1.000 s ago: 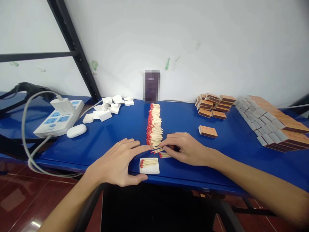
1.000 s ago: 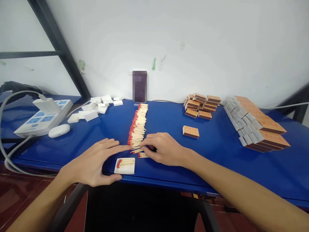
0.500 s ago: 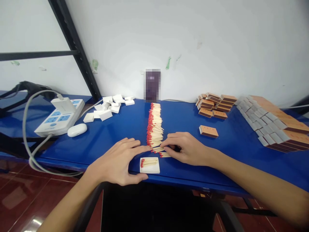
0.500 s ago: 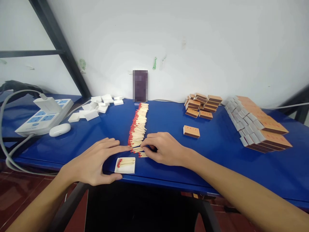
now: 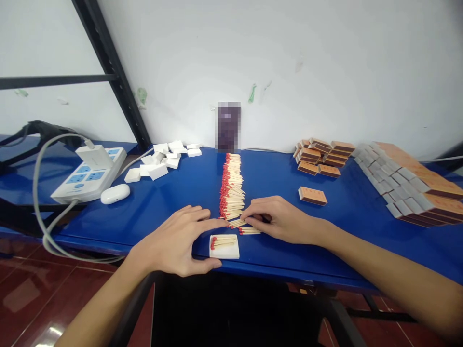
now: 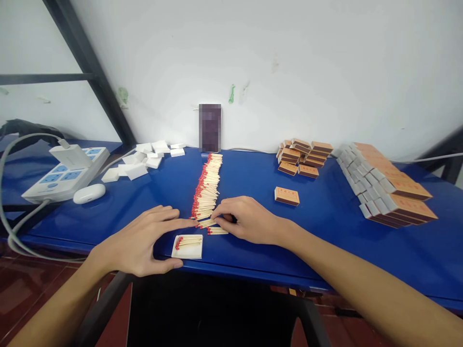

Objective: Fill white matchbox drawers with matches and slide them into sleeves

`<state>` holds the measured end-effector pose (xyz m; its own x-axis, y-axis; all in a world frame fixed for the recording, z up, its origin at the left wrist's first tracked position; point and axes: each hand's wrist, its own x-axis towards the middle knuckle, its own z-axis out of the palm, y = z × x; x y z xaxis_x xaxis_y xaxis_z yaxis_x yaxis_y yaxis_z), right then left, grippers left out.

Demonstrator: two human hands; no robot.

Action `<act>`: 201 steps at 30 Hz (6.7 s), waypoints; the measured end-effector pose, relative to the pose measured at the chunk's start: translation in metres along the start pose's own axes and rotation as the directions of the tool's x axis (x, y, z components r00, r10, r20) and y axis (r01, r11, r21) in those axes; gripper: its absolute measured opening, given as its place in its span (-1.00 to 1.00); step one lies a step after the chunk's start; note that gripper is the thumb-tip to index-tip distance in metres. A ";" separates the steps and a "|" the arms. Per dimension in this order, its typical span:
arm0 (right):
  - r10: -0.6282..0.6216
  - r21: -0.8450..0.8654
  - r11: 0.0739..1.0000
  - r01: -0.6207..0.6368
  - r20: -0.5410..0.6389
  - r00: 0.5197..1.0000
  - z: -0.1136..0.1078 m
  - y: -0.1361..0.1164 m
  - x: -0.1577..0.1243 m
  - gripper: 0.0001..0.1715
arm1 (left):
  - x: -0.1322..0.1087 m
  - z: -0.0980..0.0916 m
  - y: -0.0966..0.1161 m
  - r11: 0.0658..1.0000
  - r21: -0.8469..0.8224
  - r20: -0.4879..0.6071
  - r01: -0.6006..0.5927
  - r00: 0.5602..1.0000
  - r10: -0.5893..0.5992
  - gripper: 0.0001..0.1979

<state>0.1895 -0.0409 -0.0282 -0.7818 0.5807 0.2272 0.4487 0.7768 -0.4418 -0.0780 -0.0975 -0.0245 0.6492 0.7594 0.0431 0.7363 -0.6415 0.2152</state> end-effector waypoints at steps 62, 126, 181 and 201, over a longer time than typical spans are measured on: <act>0.074 0.006 0.997 -0.075 0.065 0.995 -0.007 -0.016 0.001 -0.83 | 0.001 -0.004 0.001 0.989 -0.148 -0.009 0.018 1.000 -0.019 -0.46; 0.118 -0.138 0.987 -0.085 0.252 0.961 -0.020 -0.013 0.011 -0.89 | 0.006 -0.007 0.005 0.983 -0.183 0.008 -0.002 1.000 0.003 -0.62; -0.017 0.070 0.998 0.005 0.176 0.984 -0.023 -0.047 0.007 -0.83 | 0.006 0.000 0.006 0.985 -0.172 -0.063 0.016 0.998 -0.027 -0.52; 0.089 0.006 0.995 -0.095 0.291 0.953 -0.011 -0.050 0.005 -0.80 | 0.005 -0.005 0.008 0.980 -0.199 -0.017 0.023 0.999 -0.027 -0.73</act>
<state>0.1675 -0.0742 0.0044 -0.8306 0.5517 -0.0753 0.5183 0.7166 -0.4668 -0.0703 -0.0980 -0.0175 0.6255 0.7784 0.0538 0.6986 -0.5894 0.4056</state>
